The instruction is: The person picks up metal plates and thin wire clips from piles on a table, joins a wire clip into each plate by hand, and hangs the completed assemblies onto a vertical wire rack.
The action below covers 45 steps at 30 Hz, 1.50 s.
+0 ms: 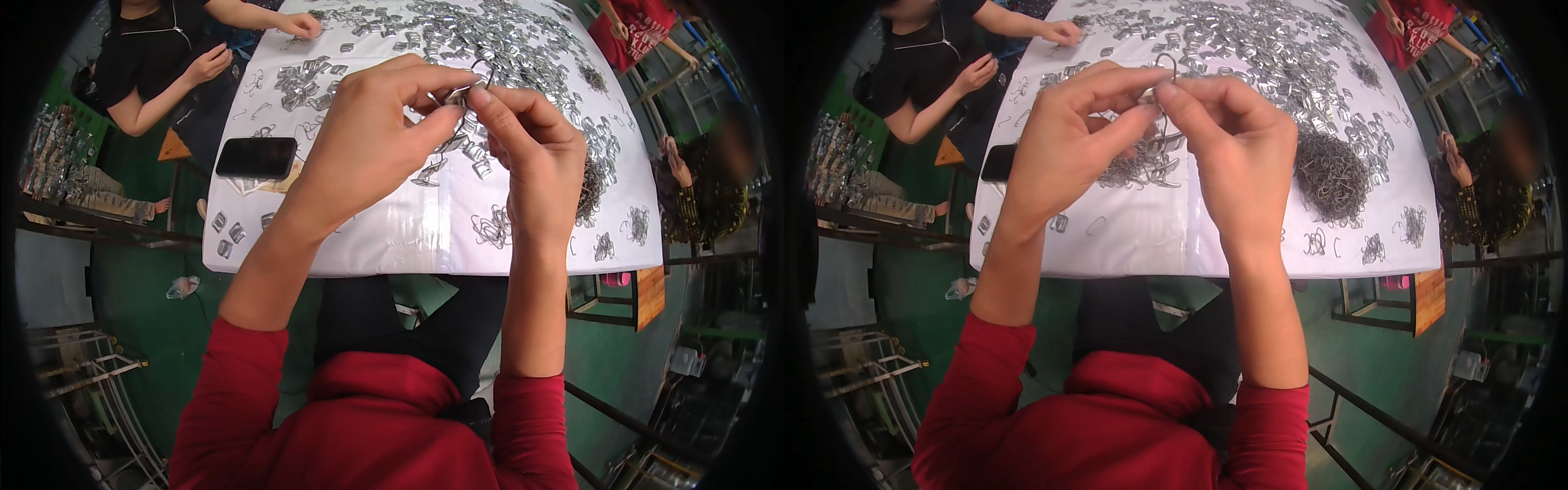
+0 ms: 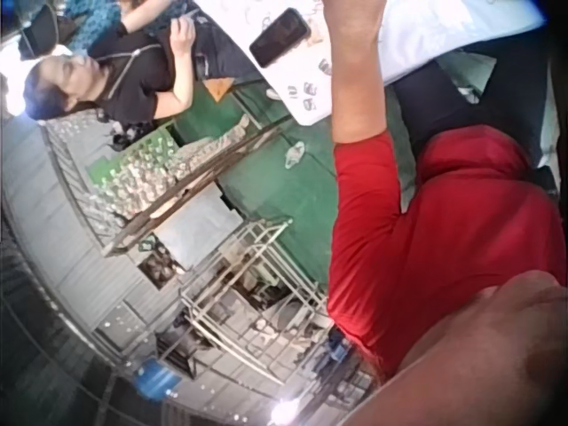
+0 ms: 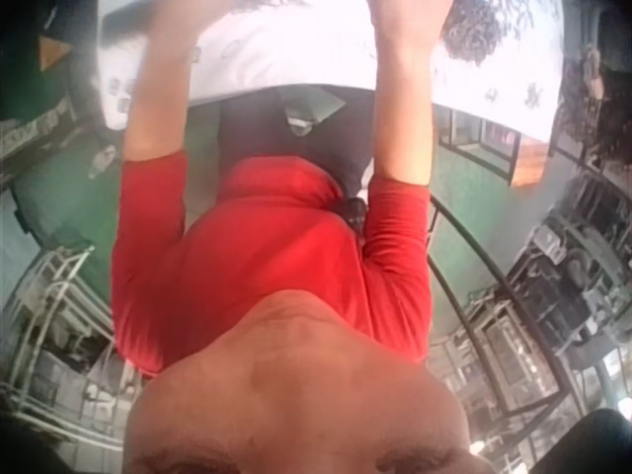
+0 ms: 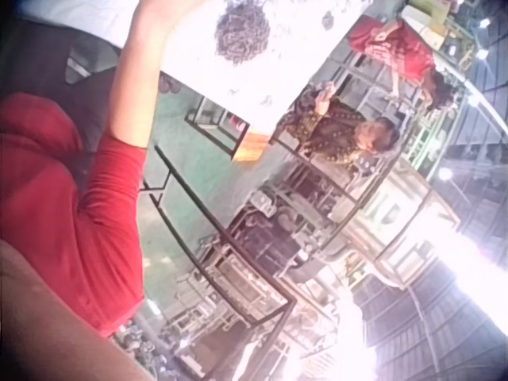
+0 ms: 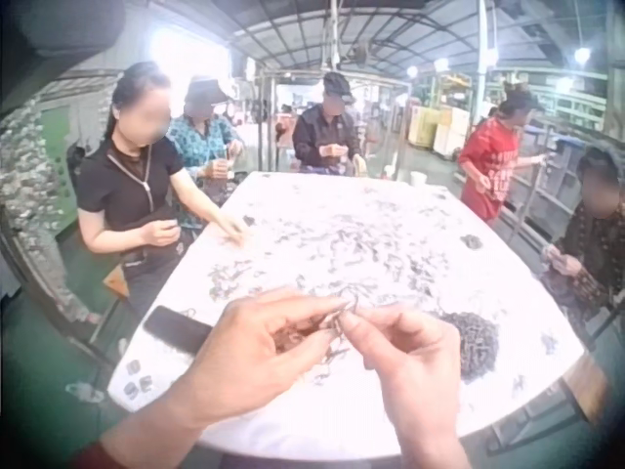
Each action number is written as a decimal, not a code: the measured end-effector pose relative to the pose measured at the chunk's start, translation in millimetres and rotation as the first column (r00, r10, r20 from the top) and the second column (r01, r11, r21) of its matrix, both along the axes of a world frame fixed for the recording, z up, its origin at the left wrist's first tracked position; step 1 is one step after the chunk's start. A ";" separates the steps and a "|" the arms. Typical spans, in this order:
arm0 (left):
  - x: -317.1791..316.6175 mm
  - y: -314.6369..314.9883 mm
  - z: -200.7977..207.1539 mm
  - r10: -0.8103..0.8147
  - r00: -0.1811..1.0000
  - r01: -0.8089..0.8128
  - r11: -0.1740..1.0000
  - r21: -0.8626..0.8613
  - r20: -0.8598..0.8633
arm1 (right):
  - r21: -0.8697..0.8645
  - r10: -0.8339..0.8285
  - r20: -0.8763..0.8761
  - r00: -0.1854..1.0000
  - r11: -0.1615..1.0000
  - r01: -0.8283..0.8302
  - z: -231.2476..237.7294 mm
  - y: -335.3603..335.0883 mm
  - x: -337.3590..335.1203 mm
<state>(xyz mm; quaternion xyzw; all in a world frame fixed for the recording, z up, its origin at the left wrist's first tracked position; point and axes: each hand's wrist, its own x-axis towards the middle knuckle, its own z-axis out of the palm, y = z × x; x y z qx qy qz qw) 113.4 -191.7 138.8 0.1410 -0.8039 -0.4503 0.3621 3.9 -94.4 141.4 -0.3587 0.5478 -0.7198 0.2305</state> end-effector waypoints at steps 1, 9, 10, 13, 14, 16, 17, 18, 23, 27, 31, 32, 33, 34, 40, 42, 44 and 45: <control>-3.4 1.6 -0.8 0.002 1.000 -0.004 0.998 -0.056 -0.023 | -0.021 -0.058 -0.025 0.998 0.998 0.057 -0.6 2.5 0.5; -18.6 20.3 0.9 -0.018 1.000 0.018 1.000 0.009 0.021 | -0.018 -0.167 -0.025 0.986 0.986 0.167 -6.1 11.9 -4.0; -20.1 21.7 2.6 -0.024 0.997 0.022 0.999 0.025 0.067 | -0.058 -0.166 0.012 0.986 0.984 0.166 -6.6 12.8 -5.9; -29.4 15.7 -5.2 -0.181 0.978 0.195 0.970 0.147 -0.103 | -0.115 -0.198 0.035 0.980 0.973 0.201 -3.5 25.4 -14.0; -34.8 9.3 -12.0 -0.241 0.959 0.266 0.946 0.187 -0.147 | -0.120 -0.201 0.005 0.980 0.972 0.200 -2.2 32.7 -18.6; -36.9 -17.8 -30.8 -0.285 0.935 0.346 0.863 0.367 -0.212 | -0.144 -0.193 0.008 0.981 0.971 0.192 3.8 42.7 -18.2; -50.3 -28.5 -54.7 -0.168 0.982 0.186 0.910 0.371 -0.080 | -0.161 -0.195 0.002 0.981 0.968 0.193 6.5 47.8 -17.4; -65.8 -32.4 -81.2 -0.048 0.998 0.027 0.936 0.352 0.050 | -0.154 -0.207 -0.018 0.978 0.967 0.202 9.7 54.0 -17.2; -128.9 4.3 -192.2 0.085 0.808 0.011 0.987 -0.159 0.583 | -0.101 -0.244 -0.049 0.968 0.966 0.239 8.9 89.6 -15.0; -149.9 20.2 -222.1 0.408 0.814 -0.189 0.859 -0.476 0.414 | 0.008 -0.195 -0.072 0.978 0.981 0.196 -8.6 120.5 -6.6; -141.5 19.2 -220.1 0.134 0.942 -0.070 0.975 -0.210 0.307 | 0.102 -0.194 -0.097 0.976 0.974 0.204 -36.7 147.9 12.9; -133.6 20.2 -218.9 0.015 0.968 0.012 0.994 -0.107 0.251 | 0.117 -0.194 -0.120 0.974 0.971 0.208 -45.2 152.4 17.2; -124.7 24.2 -213.4 -0.106 0.977 0.109 0.994 -0.006 0.182 | 0.116 -0.205 -0.091 0.975 0.970 0.215 -56.9 158.2 22.0; -109.8 30.7 -199.6 -0.120 0.962 0.129 0.991 -0.022 0.246 | 0.119 -0.193 -0.129 0.973 0.971 0.209 -67.4 161.1 24.7; -12.7 74.4 -115.0 -0.331 0.907 0.174 0.858 0.483 0.261 | 0.152 -0.156 -0.128 0.979 0.973 0.175 -119.3 169.5 43.3; 7.4 87.6 -108.5 -0.318 0.919 0.163 0.845 0.509 0.235 | 0.158 -0.145 -0.110 0.983 0.974 0.161 -130.7 165.4 49.2; 19.3 94.6 -98.6 -0.375 0.900 0.194 0.802 0.565 0.223 | 0.174 -0.145 -0.093 0.985 0.972 0.160 -137.8 160.6 53.0; 22.4 97.7 -96.6 -0.374 0.900 0.192 0.802 0.566 0.224 | 0.175 -0.144 -0.091 0.985 0.972 0.158 -140.1 157.3 54.2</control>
